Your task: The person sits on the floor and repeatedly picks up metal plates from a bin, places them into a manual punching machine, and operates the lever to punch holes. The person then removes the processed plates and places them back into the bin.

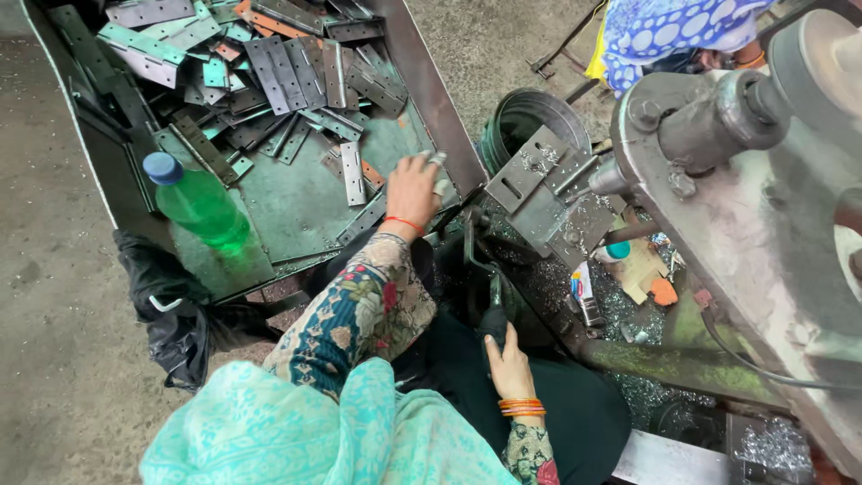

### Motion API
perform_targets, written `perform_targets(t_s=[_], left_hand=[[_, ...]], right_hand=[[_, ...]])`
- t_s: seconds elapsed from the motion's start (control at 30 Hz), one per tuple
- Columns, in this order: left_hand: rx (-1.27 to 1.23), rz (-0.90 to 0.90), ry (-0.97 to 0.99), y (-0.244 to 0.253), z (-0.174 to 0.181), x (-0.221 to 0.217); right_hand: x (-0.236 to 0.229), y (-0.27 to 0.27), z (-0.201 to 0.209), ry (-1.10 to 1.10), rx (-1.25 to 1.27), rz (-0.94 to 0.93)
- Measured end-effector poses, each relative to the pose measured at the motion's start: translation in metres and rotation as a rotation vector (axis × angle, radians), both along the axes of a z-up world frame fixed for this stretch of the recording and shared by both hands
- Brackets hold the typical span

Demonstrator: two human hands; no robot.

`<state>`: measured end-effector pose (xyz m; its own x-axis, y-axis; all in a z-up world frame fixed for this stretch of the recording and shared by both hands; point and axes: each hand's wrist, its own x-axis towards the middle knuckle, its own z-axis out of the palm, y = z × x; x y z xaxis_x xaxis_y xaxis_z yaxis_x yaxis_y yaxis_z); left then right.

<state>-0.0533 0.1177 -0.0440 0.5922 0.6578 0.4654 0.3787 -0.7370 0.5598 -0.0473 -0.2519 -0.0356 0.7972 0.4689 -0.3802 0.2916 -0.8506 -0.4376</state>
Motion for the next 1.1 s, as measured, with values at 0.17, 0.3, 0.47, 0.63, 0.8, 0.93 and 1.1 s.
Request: perform_targets(t_s=[0.17, 0.3, 0.47, 0.63, 0.8, 0.93, 1.1], left_hand=[[-0.357, 0.282, 0.183, 0.052, -0.084, -0.052], [-0.441, 0.438, 0.192, 0.064, -0.131, -0.050], [-0.511, 0.525, 0.033, 0.075, -0.144, -0.030], [-0.567, 0.590, -0.056, 0.081, -0.139, -0.030], [-0.553, 0.575, -0.101, 0.083, -0.144, -0.029], [-0.444, 0.438, -0.088, 0.082, -0.147, -0.021], [-0.347, 0.430, 0.098, 0.081, -0.152, -0.024]], right_hand=[[-0.007, 0.017, 0.027, -0.058, -0.016, 0.087], [-0.008, 0.022, 0.036, 0.089, -0.099, -0.037], [-0.008, 0.026, 0.039, 0.089, -0.145, -0.039], [-0.003, 0.024, 0.031, 0.044, -0.129, 0.008], [0.003, 0.017, 0.021, 0.062, -0.144, 0.017], [0.003, 0.017, 0.013, 0.023, -0.126, 0.055], [0.004, 0.013, 0.010, 0.034, -0.125, 0.021]])
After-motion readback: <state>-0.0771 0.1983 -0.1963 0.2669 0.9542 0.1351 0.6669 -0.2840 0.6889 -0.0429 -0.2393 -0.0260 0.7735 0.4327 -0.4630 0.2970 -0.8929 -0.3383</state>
